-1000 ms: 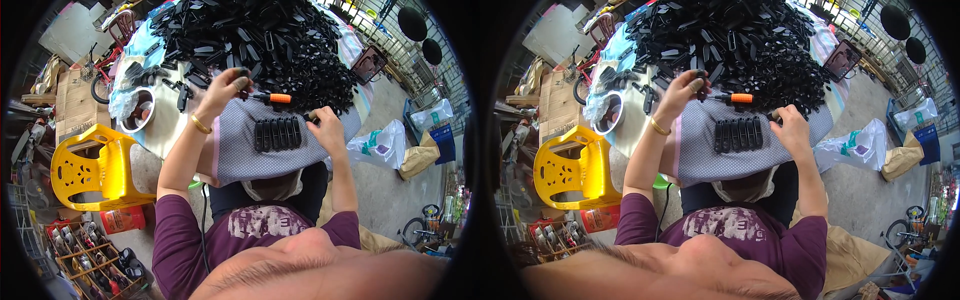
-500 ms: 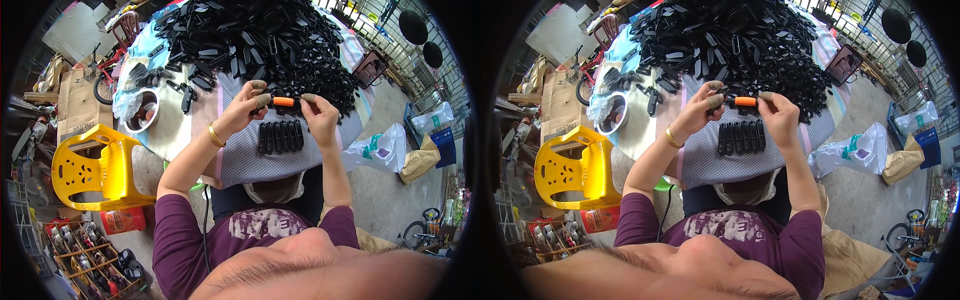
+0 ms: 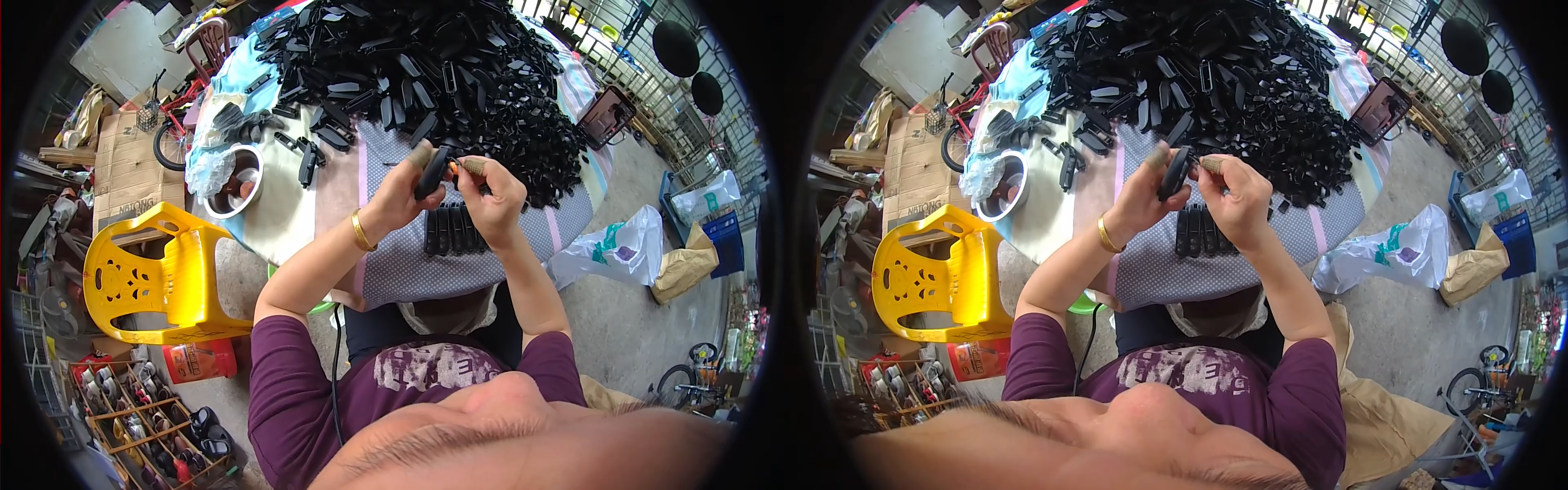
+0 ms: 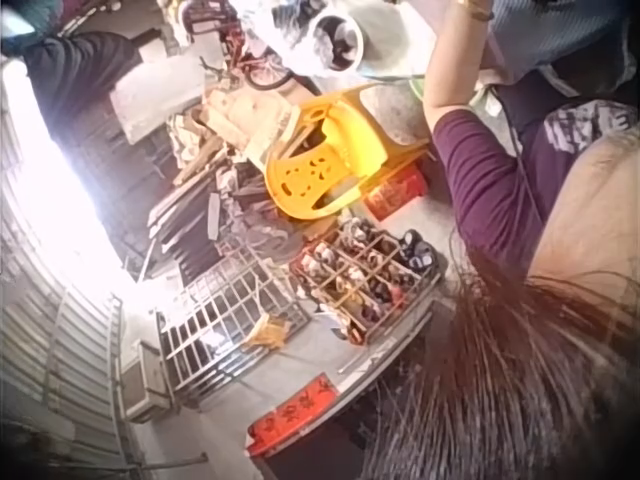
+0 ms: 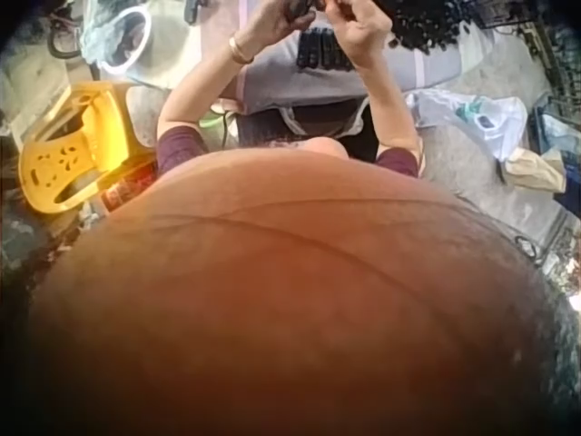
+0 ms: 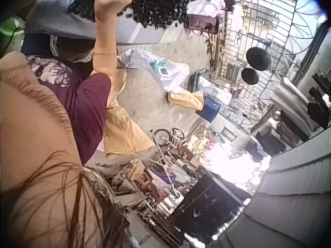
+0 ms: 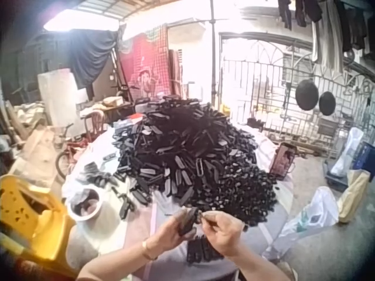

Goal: Assembling small black plastic hardware components using a manual tool and organizing them into a tray.

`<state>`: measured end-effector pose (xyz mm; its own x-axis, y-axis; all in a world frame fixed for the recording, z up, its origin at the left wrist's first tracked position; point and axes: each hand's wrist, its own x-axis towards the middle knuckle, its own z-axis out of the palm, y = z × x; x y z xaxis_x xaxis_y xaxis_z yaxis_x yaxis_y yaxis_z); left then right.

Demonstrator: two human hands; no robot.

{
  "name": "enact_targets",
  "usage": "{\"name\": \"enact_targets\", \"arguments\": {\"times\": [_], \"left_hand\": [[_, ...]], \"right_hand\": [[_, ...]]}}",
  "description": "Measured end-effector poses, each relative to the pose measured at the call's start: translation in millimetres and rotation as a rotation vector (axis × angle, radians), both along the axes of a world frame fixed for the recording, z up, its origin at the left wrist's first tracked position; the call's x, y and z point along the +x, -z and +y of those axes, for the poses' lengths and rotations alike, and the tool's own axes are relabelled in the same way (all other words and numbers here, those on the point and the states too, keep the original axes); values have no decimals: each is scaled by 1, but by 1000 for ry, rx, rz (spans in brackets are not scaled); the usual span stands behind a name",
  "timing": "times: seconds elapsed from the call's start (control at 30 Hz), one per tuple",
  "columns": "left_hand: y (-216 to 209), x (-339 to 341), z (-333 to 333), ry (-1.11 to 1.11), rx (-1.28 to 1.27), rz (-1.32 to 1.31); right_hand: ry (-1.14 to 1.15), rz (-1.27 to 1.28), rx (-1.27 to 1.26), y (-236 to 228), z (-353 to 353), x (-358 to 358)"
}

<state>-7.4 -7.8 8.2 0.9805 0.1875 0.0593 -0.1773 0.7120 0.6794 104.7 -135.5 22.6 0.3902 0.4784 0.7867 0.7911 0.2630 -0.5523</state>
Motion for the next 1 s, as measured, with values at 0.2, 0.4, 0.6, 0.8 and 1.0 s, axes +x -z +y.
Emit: {"name": "enact_targets", "arguments": {"times": [0.2,0.4,0.6,0.8,1.0], "left_hand": [[-2,-1,-9,-100,125,94],[9,5,-9,-86,113,-44],[9,3,-8,-109,204,-79],[-4,-1,-10,-207,357,0],[9,1,-11,-205,421,91]], "right_hand": [[56,-128,72,-3,2,3],[98,-394,103,-4,0,6],[119,-507,-3,-8,-7,4],[76,-506,-189,-22,-11,-3],[-3,-548,-294,-21,-16,-3]]}}
